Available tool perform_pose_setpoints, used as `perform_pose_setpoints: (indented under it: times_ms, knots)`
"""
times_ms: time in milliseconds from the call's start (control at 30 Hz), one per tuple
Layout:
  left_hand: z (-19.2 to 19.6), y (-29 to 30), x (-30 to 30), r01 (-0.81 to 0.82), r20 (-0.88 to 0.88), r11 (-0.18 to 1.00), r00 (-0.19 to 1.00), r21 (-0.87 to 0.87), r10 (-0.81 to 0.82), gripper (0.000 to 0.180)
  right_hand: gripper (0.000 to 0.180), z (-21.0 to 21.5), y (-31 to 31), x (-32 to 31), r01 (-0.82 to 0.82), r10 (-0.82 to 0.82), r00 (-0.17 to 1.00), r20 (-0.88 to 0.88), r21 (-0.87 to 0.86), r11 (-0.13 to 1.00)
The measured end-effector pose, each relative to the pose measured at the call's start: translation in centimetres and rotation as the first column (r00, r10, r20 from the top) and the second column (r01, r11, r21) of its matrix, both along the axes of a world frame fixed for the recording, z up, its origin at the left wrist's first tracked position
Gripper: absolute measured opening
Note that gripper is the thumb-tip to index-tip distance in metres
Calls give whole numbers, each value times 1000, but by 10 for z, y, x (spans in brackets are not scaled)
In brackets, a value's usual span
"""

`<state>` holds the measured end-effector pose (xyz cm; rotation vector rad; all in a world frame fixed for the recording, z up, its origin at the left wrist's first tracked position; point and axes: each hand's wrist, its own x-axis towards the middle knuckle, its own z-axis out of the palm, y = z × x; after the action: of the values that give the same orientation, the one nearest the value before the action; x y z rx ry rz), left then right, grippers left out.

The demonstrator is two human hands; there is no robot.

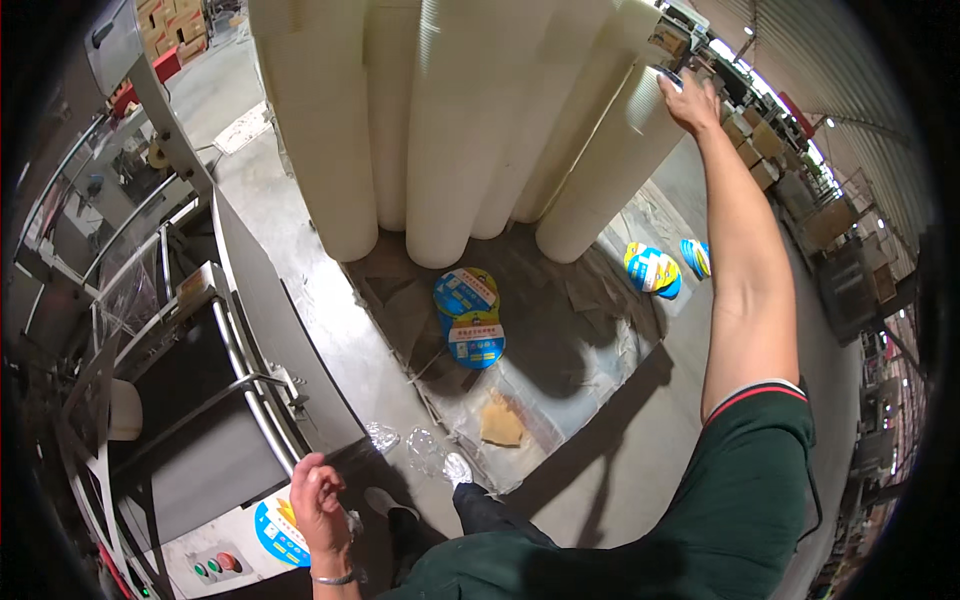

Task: Applying labels to rolls of material and placing them onto a conveyor machine.

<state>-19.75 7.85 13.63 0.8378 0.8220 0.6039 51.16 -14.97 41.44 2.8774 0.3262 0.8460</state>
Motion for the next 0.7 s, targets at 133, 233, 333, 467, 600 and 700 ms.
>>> perform_pose_setpoints:
  times_ms: [133,233,333,467,600,700]
  knots:
    - [21,-45,69,138,-40,986,990,91,-135,27,68,-14,-43,15,-486,473,869,142,75,870]
    - [39,-63,105,220,-119,943,973,251,-195,28,54,-37,-39,-116,-568,622,778,84,516,641]
    - [34,-64,137,307,-109,854,951,419,-289,59,43,-91,-45,-191,-328,854,460,-244,847,419]
    - [7,-88,177,340,105,826,899,449,-426,96,24,-193,-27,-308,96,926,-215,-309,937,335]
    - [-46,-103,117,490,162,852,870,-184,-466,75,35,-307,-1,-344,379,923,-315,-222,862,336]
    - [-73,-110,100,190,114,838,982,-512,-153,61,39,-425,7,-317,-138,679,499,-539,724,676]
